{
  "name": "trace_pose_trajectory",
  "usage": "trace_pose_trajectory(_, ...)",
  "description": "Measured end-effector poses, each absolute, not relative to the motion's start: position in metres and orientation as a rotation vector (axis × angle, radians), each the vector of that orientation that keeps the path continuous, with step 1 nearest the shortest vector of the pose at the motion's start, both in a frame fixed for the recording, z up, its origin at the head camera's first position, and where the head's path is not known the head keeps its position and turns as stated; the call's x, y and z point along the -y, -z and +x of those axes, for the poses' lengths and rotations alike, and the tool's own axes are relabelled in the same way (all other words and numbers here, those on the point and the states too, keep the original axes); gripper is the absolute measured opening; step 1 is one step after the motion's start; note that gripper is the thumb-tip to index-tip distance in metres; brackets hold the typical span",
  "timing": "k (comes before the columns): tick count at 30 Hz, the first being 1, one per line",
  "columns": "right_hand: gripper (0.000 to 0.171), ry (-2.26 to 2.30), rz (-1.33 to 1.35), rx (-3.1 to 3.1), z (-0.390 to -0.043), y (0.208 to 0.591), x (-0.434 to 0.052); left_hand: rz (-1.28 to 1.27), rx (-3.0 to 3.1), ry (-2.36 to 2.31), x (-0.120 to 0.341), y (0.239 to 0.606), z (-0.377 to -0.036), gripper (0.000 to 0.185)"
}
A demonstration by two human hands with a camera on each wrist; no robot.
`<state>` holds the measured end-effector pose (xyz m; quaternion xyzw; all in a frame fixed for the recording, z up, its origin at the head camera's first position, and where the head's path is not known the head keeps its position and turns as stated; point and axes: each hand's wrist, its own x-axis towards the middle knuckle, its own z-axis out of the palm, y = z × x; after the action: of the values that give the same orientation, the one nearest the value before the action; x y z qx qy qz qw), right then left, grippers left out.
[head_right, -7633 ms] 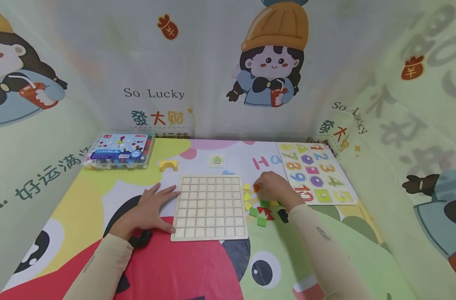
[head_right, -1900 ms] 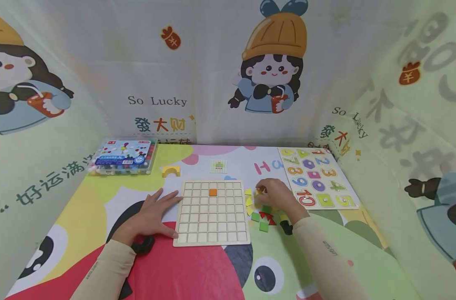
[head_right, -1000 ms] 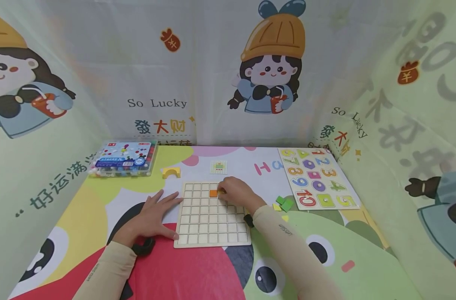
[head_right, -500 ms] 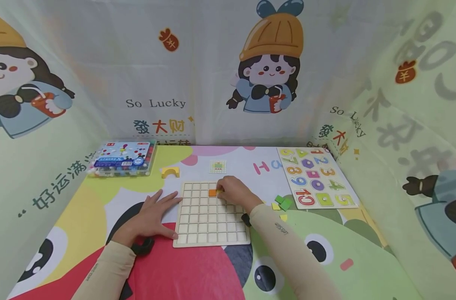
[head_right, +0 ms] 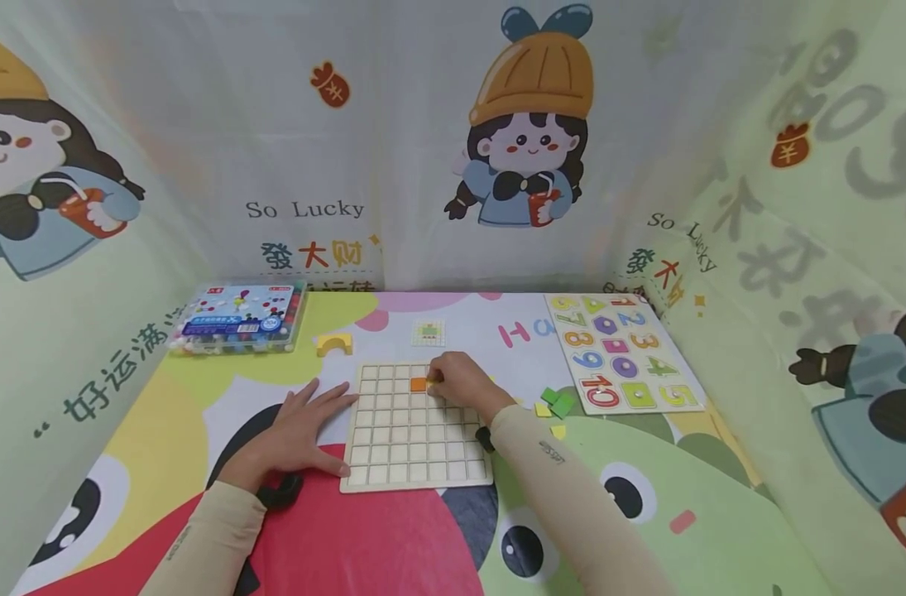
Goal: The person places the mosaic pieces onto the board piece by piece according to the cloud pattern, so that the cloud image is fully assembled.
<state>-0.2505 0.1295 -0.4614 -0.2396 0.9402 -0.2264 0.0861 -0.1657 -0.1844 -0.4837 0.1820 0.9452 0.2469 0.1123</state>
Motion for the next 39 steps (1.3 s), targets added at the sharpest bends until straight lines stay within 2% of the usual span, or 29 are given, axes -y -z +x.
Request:
trace_pose_trajectory(17,0.009,0.758,-0.565,-2.791,-0.2496,0.4673,-0.1289,0.522,-2.779,-0.726,0.1852,0.4878,-0.1662,0.118)
trace_pose_trajectory(39,0.019,0.693,-0.724,-2.818,-0.2449,0.4620,-0.1309,0.547,-2.781,-0.733,0.1835,0.4885,-0.1651,0.116)
